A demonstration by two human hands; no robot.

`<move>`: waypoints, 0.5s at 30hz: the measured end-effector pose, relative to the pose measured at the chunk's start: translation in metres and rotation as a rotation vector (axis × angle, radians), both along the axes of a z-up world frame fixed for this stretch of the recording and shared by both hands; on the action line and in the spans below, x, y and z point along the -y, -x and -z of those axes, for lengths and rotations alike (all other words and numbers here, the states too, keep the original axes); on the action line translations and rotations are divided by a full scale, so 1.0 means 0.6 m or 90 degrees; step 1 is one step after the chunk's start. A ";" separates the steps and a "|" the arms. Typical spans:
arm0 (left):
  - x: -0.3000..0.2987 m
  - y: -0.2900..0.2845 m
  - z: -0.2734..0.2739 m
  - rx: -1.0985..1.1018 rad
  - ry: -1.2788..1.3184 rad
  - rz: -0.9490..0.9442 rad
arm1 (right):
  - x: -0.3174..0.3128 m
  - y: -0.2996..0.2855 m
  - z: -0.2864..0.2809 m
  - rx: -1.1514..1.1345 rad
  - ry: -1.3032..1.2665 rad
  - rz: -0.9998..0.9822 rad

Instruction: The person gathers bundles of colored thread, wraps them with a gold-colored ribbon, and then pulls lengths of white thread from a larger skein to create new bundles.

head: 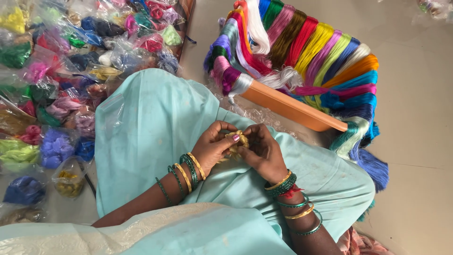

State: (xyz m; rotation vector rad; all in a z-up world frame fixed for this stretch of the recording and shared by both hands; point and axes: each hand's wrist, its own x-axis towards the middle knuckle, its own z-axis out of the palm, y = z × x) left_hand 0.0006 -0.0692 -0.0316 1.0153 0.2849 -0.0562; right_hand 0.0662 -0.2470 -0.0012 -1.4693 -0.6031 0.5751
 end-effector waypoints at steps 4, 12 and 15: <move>0.001 -0.003 0.030 0.081 -0.077 -0.004 | -0.012 0.012 -0.027 0.345 0.228 0.124; 0.011 -0.001 0.007 0.155 -0.239 -0.021 | -0.006 0.010 -0.018 0.212 0.202 0.080; 0.008 0.002 0.003 0.168 -0.417 -0.044 | 0.012 -0.027 0.024 -0.037 -0.040 -0.019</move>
